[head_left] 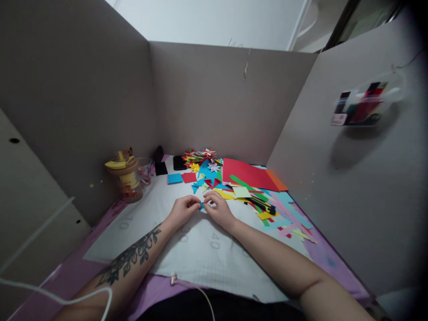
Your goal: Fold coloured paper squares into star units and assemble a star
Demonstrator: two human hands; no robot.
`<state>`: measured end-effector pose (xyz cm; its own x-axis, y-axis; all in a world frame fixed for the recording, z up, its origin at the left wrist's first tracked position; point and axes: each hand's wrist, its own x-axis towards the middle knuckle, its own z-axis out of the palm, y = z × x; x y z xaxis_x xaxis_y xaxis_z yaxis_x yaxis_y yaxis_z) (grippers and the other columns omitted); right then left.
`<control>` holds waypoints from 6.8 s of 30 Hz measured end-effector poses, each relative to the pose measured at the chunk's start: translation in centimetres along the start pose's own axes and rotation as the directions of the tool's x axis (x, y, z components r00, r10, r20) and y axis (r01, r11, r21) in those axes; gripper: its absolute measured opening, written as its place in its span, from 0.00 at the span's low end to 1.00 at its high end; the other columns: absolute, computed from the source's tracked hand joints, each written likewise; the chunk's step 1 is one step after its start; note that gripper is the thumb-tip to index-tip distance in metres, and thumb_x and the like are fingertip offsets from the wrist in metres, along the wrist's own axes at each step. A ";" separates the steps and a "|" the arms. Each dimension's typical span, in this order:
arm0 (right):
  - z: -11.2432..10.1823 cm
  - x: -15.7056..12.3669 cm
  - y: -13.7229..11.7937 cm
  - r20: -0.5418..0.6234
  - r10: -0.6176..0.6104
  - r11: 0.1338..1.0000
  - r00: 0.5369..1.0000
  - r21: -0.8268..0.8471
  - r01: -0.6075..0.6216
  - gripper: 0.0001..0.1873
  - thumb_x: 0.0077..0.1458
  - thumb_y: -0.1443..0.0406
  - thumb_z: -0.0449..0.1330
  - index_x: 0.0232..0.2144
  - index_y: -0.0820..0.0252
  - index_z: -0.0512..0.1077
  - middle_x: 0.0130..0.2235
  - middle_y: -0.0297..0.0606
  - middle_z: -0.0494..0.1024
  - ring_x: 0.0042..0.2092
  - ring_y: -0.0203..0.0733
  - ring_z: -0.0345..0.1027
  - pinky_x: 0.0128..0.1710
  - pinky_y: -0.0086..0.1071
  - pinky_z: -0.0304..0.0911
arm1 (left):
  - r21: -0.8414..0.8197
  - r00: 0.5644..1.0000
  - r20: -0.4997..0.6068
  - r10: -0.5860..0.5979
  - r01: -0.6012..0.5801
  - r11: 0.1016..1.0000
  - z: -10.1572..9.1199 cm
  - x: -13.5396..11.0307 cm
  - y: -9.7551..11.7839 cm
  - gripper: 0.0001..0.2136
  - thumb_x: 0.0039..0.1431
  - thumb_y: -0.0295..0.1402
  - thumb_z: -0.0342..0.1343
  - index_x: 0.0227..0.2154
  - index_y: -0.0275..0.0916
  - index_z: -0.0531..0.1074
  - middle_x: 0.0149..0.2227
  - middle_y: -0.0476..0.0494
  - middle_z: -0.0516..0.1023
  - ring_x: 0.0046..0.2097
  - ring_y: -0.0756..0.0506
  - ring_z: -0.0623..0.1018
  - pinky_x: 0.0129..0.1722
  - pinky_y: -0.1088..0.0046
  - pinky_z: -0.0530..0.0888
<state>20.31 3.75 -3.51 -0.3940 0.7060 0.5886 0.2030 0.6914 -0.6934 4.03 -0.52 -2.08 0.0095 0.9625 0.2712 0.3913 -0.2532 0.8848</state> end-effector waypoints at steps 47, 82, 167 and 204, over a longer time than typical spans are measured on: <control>0.3 0.0 0.2 0.064 0.115 0.993 0.991 0.004 -0.116 0.04 0.48 0.67 0.56 0.24 0.60 0.68 0.25 0.32 0.71 0.29 0.34 0.64 0.28 0.27 0.59 | 0.068 0.995 0.090 0.035 -0.041 0.997 -0.1 -0.2 -0.4 0.09 0.51 0.33 0.54 0.27 0.35 0.77 0.26 0.47 0.78 0.29 0.49 0.74 0.30 0.77 0.68; 0.2 -0.1 -0.1 0.079 0.118 0.993 0.990 -0.026 -0.116 0.06 0.51 0.67 0.55 0.26 0.60 0.71 0.26 0.33 0.72 0.28 0.35 0.63 0.30 0.28 0.58 | 0.023 0.999 -0.019 -0.026 0.026 0.999 0.0 0.1 -0.5 0.11 0.51 0.37 0.52 0.25 0.35 0.73 0.22 0.49 0.73 0.26 0.50 0.70 0.26 0.77 0.65; 0.9 0.0 -0.1 0.188 0.100 0.995 0.977 0.001 -0.102 0.08 0.54 0.67 0.49 0.23 0.59 0.60 0.23 0.29 0.63 0.28 0.34 0.56 0.29 0.27 0.52 | 0.210 0.981 0.091 0.172 -0.188 0.959 0.2 0.0 -0.3 0.07 0.54 0.30 0.45 0.23 0.38 0.62 0.24 0.51 0.65 0.29 0.50 0.65 0.30 0.75 0.62; 0.2 -0.2 -0.1 0.044 0.208 0.963 0.977 0.167 -0.212 0.09 0.52 0.63 0.54 0.35 0.60 0.69 0.34 0.36 0.73 0.35 0.38 0.67 0.32 0.30 0.61 | 0.157 0.994 0.015 0.110 -0.111 0.981 -0.2 0.1 -0.6 0.07 0.55 0.34 0.47 0.27 0.37 0.67 0.26 0.50 0.70 0.30 0.50 0.68 0.31 0.75 0.66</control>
<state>20.24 3.52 -3.63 -0.3826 0.8266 0.4127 0.1290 0.4901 -0.8621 3.65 -0.26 -2.52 0.0662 0.9303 0.3609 0.5276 -0.3396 0.7786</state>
